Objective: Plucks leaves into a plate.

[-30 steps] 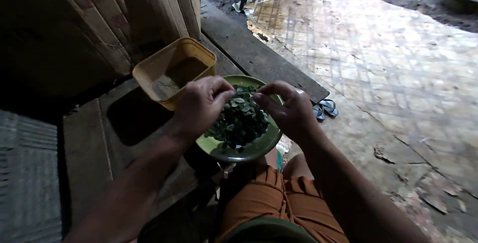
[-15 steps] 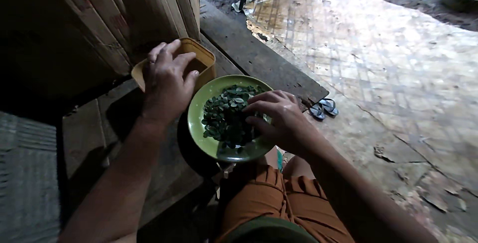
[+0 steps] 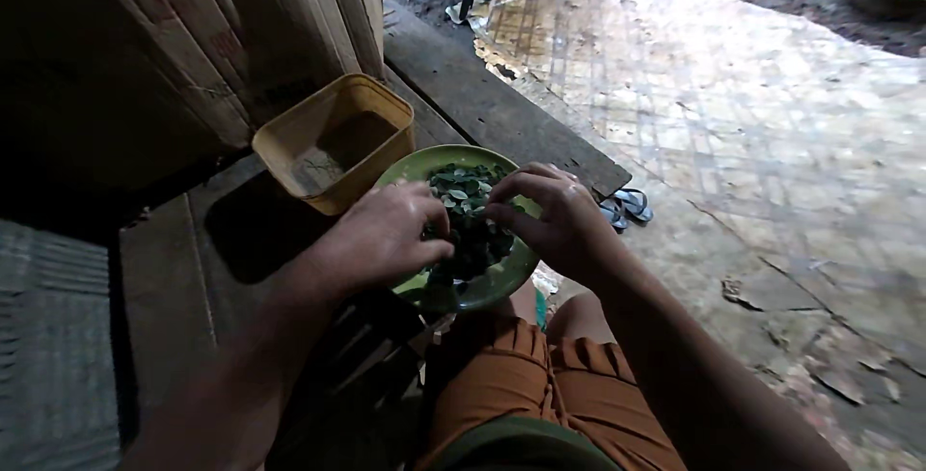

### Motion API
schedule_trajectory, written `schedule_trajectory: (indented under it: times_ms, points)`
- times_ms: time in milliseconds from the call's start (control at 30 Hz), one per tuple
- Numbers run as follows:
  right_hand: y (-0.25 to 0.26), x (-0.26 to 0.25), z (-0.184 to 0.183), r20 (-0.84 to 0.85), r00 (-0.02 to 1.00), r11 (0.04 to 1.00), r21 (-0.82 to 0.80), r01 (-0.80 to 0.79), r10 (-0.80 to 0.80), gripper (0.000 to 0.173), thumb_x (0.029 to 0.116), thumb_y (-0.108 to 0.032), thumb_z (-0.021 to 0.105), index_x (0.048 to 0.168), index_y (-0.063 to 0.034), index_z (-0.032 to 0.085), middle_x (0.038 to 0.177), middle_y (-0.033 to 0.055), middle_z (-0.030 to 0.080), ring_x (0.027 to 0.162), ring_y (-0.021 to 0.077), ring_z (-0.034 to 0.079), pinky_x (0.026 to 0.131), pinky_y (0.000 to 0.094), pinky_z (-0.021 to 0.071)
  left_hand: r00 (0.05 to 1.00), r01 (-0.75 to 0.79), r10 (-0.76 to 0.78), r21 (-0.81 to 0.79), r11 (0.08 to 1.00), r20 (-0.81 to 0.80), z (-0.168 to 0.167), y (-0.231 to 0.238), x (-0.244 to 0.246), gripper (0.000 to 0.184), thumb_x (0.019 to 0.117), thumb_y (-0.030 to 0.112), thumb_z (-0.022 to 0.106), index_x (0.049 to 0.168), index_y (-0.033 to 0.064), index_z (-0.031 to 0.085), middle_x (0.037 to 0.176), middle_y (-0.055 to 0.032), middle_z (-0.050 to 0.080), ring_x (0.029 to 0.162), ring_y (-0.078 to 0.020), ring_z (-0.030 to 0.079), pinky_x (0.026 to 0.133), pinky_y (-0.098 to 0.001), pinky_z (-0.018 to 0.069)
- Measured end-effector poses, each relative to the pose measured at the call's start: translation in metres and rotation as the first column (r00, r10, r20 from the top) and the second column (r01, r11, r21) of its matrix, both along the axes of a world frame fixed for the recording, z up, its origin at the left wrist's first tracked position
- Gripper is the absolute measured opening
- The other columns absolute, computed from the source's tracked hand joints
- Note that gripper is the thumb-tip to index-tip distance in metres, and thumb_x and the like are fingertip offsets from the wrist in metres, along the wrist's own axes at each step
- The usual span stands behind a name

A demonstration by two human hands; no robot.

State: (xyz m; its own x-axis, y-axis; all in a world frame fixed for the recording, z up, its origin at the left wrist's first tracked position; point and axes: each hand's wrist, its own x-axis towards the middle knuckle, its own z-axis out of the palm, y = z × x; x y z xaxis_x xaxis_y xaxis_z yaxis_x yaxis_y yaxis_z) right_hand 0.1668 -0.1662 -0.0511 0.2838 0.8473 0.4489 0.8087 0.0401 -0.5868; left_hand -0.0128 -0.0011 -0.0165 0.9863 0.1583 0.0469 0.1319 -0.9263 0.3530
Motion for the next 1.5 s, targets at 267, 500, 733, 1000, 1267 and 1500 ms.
schedule_trajectory:
  times_ms: [267, 500, 733, 1000, 1267, 1500]
  points:
    - [-0.006, 0.0, -0.002, -0.075, 0.994, 0.997, 0.008, 0.078, -0.077, 0.015, 0.0946, -0.02, 0.069, 0.107, -0.0151, 0.076, 0.107, 0.0012, 0.071, 0.109, 0.0199, 0.064, 0.101, 0.0561, 0.0419, 0.995, -0.022, 0.016, 0.056, 0.998, 0.096, -0.011, -0.01, 0.006, 0.01, 0.0924, 0.018, 0.073, 0.099, 0.0105, 0.076, 0.102, -0.0083, 0.068, 0.099, -0.0272, 0.066, 0.084, -0.0494, 0.0558]
    - [-0.009, -0.004, 0.003, -0.189, 0.981, 0.997, 0.041, 0.058, -0.049, 0.015, 0.0962, -0.016, 0.067, 0.109, -0.014, 0.076, 0.107, 0.0002, 0.07, 0.103, 0.013, 0.065, 0.092, 0.0394, 0.0527, 0.967, -0.098, 0.159, -0.283, 0.954, 0.201, 0.002, -0.002, 0.003, 0.012, 0.0967, 0.017, 0.068, 0.102, 0.0106, 0.076, 0.102, -0.0009, 0.068, 0.093, -0.0062, 0.065, 0.08, -0.0242, 0.0548]
    - [0.001, -0.012, 0.007, -0.191, 0.981, 0.997, 0.075, -0.017, 0.031, 0.022, 0.0968, -0.019, 0.068, 0.118, -0.0149, 0.074, 0.11, -0.0007, 0.07, 0.105, 0.011, 0.064, 0.093, 0.0368, 0.0527, 0.967, -0.122, 0.196, -0.383, 0.916, 0.16, 0.003, -0.004, 0.006, 0.01, 0.0967, 0.014, 0.067, 0.101, 0.0107, 0.076, 0.101, 0.0015, 0.069, 0.093, -0.0026, 0.064, 0.081, -0.0212, 0.0538]
    - [0.011, -0.016, 0.007, -0.133, 0.991, 0.998, 0.063, 0.024, -0.015, 0.012, 0.0963, -0.018, 0.068, 0.102, -0.0102, 0.075, 0.097, 0.0025, 0.069, 0.094, 0.0144, 0.065, 0.088, 0.0424, 0.0502, 0.964, -0.165, 0.248, -0.517, 0.84, 0.096, 0.004, -0.006, 0.008, 0.013, 0.0987, 0.017, 0.067, 0.104, 0.0107, 0.077, 0.101, 0.0015, 0.072, 0.088, -0.0023, 0.066, 0.078, -0.0217, 0.0553]
    - [0.01, -0.006, 0.005, -0.265, 0.964, 0.998, 0.067, -0.018, 0.036, 0.01, 0.0978, -0.016, 0.067, 0.101, -0.0089, 0.073, 0.096, 0.0006, 0.068, 0.087, 0.0041, 0.064, 0.078, 0.0231, 0.0545, 0.983, -0.069, 0.163, -0.638, 0.767, 0.09, 0.002, -0.001, 0.009, 0.04, 0.0903, 0.007, 0.074, 0.13, 0.009, 0.067, 0.121, -0.0044, 0.066, 0.097, -0.0085, 0.067, 0.084, -0.0254, 0.0585]
    - [0.011, -0.013, 0.013, -0.155, 0.987, 0.998, 0.049, -0.028, 0.035, 0.011, 0.0964, -0.021, 0.069, 0.101, -0.0137, 0.076, 0.098, -0.0021, 0.069, 0.097, 0.0101, 0.064, 0.093, 0.0418, 0.0502, 0.948, -0.128, 0.267, -0.56, 0.819, 0.174, 0.002, -0.006, 0.011, 0.007, 0.0957, 0.009, 0.069, 0.101, 0.0096, 0.073, 0.09, 0.0031, 0.07, 0.078, -0.0007, 0.064, 0.071, -0.0182, 0.0542]
